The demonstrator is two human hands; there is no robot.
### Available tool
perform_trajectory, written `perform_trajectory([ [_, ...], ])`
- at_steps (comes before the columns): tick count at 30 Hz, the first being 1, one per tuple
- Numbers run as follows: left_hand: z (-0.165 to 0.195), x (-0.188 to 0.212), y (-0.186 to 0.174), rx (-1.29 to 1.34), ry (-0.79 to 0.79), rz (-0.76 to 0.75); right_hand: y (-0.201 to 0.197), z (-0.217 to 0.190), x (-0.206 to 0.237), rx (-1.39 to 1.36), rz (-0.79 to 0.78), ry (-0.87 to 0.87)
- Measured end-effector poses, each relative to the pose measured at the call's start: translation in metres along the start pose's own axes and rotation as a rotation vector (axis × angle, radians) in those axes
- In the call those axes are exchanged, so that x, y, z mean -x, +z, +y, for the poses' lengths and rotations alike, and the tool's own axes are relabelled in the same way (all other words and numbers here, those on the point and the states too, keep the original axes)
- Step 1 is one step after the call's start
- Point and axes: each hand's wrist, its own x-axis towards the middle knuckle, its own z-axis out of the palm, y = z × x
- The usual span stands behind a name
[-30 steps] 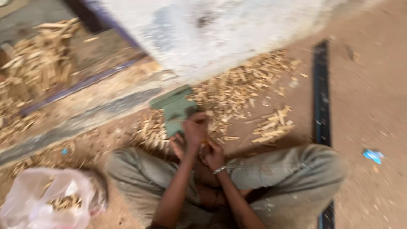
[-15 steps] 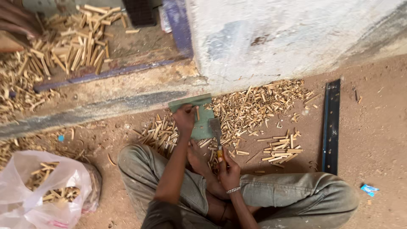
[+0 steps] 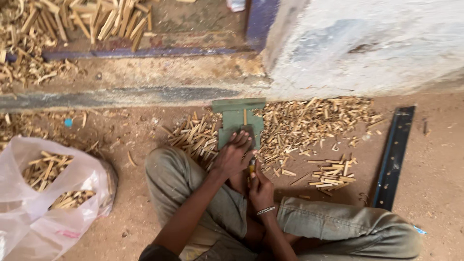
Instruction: The person sits on the floor and uses a chisel to shave and shape small wooden sticks on a green cutting board. The person repeatedly holds the sticks with one hand and scrapes them with the chisel in the other hand, producing wood shavings that accumulate on the floor.
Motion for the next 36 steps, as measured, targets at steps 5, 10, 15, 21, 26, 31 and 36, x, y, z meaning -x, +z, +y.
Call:
perform_trajectory([
  [5, -0.006, -0.003, 0.008, -0.065, 0.038, 0.014, 0.003, 0.013, -0.002, 0.044, 0.037, 0.013],
  [10, -0.013, -0.006, 0.017, -0.034, 0.015, 0.008, 0.006, 0.031, -0.008, -0.012, 0.061, -0.028],
  [15, -0.029, -0.036, 0.019, -0.045, -0.008, -0.055, 0.019, 0.051, -0.043, 0.004, 0.090, -0.040],
  [21, -0.030, -0.070, -0.015, 0.026, -0.071, 0.033, 0.040, 0.043, -0.074, -0.025, 0.192, -0.169],
  [26, -0.021, -0.068, -0.028, 0.248, -0.582, 0.274, 0.023, 0.038, -0.056, -0.746, 0.077, 0.212],
  [31, -0.013, -0.088, -0.017, 0.298, -0.634, 0.329, -0.009, 0.030, -0.022, -0.763, 0.066, 0.194],
  [36, -0.026, -0.108, -0.021, 0.282, -0.877, 0.133, -0.023, 0.026, 0.001, -0.539, 0.058, 0.166],
])
